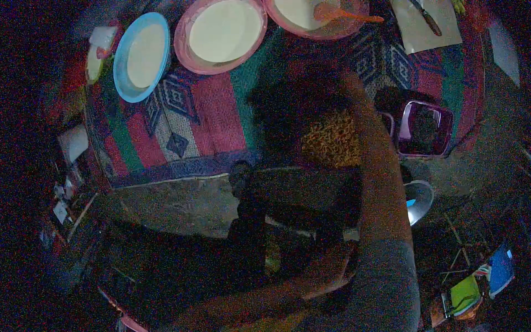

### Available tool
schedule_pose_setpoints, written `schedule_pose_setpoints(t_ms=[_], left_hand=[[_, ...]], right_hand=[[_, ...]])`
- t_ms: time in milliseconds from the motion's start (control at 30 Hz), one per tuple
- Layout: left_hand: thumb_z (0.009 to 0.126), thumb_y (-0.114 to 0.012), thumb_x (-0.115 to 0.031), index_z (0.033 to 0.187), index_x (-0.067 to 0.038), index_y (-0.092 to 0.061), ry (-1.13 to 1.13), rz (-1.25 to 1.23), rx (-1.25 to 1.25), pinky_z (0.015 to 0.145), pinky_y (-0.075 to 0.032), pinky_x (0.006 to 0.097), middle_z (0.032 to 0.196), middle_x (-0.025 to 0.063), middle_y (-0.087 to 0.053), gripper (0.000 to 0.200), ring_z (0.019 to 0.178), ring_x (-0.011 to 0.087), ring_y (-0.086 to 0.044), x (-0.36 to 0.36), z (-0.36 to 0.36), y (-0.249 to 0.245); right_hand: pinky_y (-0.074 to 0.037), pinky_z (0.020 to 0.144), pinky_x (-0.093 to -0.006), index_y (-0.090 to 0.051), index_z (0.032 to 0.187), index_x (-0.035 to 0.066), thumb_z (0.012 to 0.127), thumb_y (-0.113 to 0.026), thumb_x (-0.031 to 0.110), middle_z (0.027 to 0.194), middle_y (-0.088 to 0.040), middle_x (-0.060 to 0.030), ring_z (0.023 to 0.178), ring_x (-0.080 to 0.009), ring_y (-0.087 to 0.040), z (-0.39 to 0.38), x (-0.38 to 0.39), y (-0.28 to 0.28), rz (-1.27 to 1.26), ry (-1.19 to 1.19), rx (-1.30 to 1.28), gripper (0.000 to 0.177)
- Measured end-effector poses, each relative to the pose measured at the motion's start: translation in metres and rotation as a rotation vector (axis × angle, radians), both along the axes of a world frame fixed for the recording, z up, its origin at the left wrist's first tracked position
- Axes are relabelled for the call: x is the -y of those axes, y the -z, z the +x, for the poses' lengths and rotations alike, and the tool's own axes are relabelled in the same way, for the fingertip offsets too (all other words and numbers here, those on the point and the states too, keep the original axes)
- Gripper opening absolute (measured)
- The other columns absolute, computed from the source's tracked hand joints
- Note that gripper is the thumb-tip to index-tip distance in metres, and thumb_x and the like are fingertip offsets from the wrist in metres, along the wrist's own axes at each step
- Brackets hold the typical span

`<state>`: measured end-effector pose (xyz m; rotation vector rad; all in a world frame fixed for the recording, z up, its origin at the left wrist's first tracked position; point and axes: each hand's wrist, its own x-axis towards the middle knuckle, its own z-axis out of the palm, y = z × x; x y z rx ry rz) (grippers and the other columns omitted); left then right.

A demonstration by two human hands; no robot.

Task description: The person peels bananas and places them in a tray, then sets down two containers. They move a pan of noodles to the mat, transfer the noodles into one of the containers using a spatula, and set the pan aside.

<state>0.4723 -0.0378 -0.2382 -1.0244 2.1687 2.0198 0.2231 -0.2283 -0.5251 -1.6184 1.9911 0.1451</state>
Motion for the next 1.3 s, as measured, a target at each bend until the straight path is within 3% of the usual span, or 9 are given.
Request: schedule_pose_setpoints(t_ms=[167,300,400,467,567,767,1033,1100,1300], left_hand=[[0.079,-0.051,-0.022,0.106,0.003,-0.041,0.184,0.312,0.135,0.076,-0.045,0.0393,0.098,0.0217,-0.049,0.038,0.092,0.0323,-0.051,0.025,-0.005,-0.014],[0.079,-0.051,-0.021,0.112,0.000,-0.037,0.181,0.611,0.163,0.082,-0.042,0.0416,0.106,0.0217,-0.047,0.041,0.098,0.0318,-0.048,0.065,-0.001,-0.032],[0.079,-0.049,-0.021,0.114,-0.002,-0.036,0.151,0.575,0.122,0.082,-0.041,0.0427,0.107,0.0217,-0.046,0.042,0.099,0.0324,-0.047,0.037,0.002,-0.031],[0.080,-0.048,-0.023,0.116,-0.001,-0.035,0.237,0.514,0.112,0.083,-0.041,0.0423,0.108,0.0216,-0.046,0.044,0.100,0.0333,-0.047,0.007,-0.001,-0.026],[0.081,-0.047,-0.025,0.117,0.001,-0.036,0.526,0.678,-0.061,0.083,-0.041,0.0407,0.111,0.0216,-0.045,0.045,0.101,0.0344,-0.046,-0.008,0.010,0.019],[0.081,-0.046,-0.025,0.115,0.001,-0.037,0.372,0.604,0.090,0.082,-0.041,0.0406,0.109,0.0215,-0.046,0.044,0.099,0.0339,-0.047,0.007,0.031,-0.014],[0.081,-0.044,-0.025,0.113,0.002,-0.039,0.368,0.541,0.110,0.081,-0.041,0.0404,0.106,0.0213,-0.048,0.043,0.097,0.0333,-0.049,0.004,0.037,-0.017],[0.081,-0.044,-0.025,0.113,0.003,-0.039,0.356,0.487,0.120,0.081,-0.042,0.0404,0.105,0.0213,-0.049,0.042,0.096,0.0331,-0.050,0.004,0.036,-0.017],[0.078,-0.048,-0.019,0.113,0.000,-0.039,0.487,0.628,0.325,0.081,-0.040,0.0440,0.105,0.0209,-0.048,0.041,0.097,0.0334,-0.049,0.023,0.026,-0.005]], right_hand=[[-0.046,0.067,-0.0338,-0.059,0.092,0.002,0.075,-0.055,0.014,0.085,-0.061,-0.0103,0.074,-0.0187,-0.058,0.019,0.000,-0.092,0.159,0.375,0.461,0.022],[-0.045,0.062,-0.0285,-0.059,0.093,0.003,0.077,-0.053,0.006,0.082,-0.061,-0.0075,0.071,-0.0120,-0.056,0.026,-0.089,-0.103,-0.128,0.283,0.508,0.018],[-0.046,0.067,-0.0334,-0.055,0.100,0.004,0.077,-0.048,0.003,0.086,-0.058,-0.0109,0.080,-0.0208,-0.057,0.091,-0.081,-0.150,0.099,0.210,0.611,0.024],[-0.045,0.072,-0.0360,-0.053,0.103,0.004,0.078,-0.048,0.006,0.091,-0.056,-0.0137,0.086,-0.0273,-0.055,0.144,-0.070,-0.137,0.040,-0.069,0.524,0.026],[-0.043,0.077,-0.0381,-0.053,0.101,0.003,0.078,-0.050,0.014,0.095,-0.055,-0.0160,0.089,-0.0311,-0.053,0.206,-0.066,-0.052,0.138,0.191,0.550,0.025],[-0.046,0.073,-0.0415,-0.056,0.094,0.004,0.078,-0.048,0.015,0.088,-0.057,-0.0190,0.083,-0.0336,-0.056,0.257,-0.026,-0.010,0.289,0.286,0.187,0.021],[-0.046,0.067,-0.0389,-0.059,0.086,0.004,0.075,-0.054,0.019,0.084,-0.060,-0.0146,0.076,-0.0302,-0.058,0.232,-0.027,-0.015,0.152,0.064,0.356,0.020],[-0.045,0.067,-0.0385,-0.058,0.088,0.005,0.074,-0.057,0.023,0.084,-0.059,-0.0146,0.078,-0.0308,-0.057,0.207,-0.043,-0.067,0.106,0.400,0.668,0.023],[-0.040,0.080,-0.0420,-0.041,0.112,0.003,0.073,-0.053,0.008,0.107,-0.046,-0.0188,0.098,-0.0339,-0.046,0.103,-0.143,-0.127,0.206,0.285,0.212,0.041]])
